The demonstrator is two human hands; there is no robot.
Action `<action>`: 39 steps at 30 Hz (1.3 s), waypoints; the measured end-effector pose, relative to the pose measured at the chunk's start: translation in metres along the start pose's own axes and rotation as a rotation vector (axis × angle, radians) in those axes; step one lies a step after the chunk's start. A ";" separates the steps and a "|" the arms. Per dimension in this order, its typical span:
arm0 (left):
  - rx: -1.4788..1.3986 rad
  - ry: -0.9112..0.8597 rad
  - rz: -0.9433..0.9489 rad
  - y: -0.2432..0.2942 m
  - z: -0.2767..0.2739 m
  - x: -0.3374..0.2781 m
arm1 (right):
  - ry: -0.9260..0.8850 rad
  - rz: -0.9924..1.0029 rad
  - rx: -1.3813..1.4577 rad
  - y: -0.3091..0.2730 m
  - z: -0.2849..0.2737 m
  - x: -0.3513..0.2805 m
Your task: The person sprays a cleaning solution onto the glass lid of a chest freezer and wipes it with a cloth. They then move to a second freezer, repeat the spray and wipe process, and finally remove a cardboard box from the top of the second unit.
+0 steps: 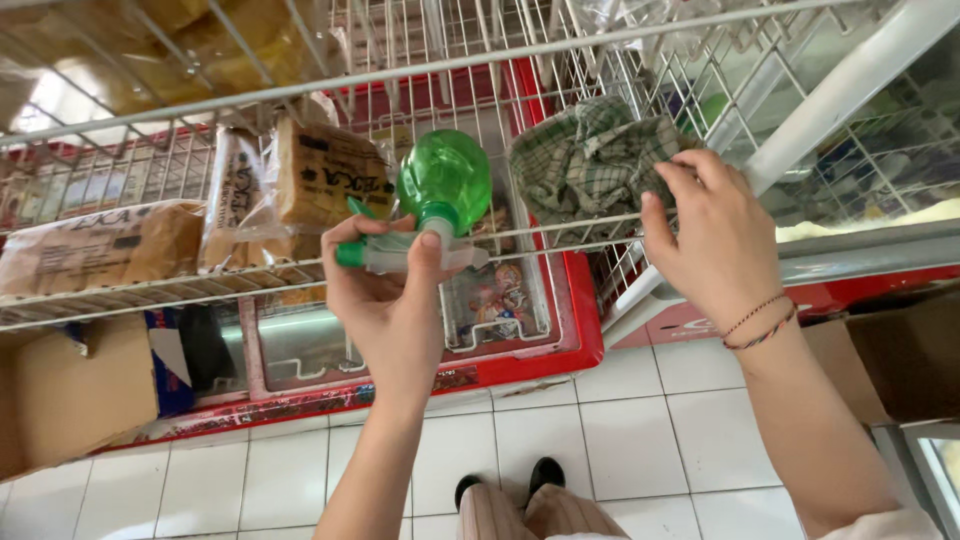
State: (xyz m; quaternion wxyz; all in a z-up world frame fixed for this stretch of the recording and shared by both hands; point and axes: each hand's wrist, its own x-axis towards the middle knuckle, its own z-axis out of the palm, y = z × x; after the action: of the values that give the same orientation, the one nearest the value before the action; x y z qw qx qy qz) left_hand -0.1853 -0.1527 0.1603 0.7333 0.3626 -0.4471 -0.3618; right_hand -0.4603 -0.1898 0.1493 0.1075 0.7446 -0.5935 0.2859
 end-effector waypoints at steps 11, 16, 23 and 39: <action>0.167 -0.035 0.119 -0.013 -0.020 -0.001 | -0.146 0.141 -0.103 0.002 0.005 0.010; 0.171 -0.035 0.129 -0.014 -0.017 0.009 | -0.267 0.175 -0.185 0.000 0.003 0.021; 0.104 -0.057 0.061 -0.010 -0.019 0.015 | -0.468 0.240 -0.300 -0.007 0.001 0.034; 0.188 -0.109 0.016 -0.022 -0.040 0.014 | -0.490 0.233 -0.197 0.038 0.041 0.068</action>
State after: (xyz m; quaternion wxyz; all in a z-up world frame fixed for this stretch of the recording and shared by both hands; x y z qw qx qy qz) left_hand -0.1486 -0.1674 0.1336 0.6735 0.4062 -0.5211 -0.3315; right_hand -0.4748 -0.2761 0.1467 -0.0008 0.7041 -0.7084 0.0490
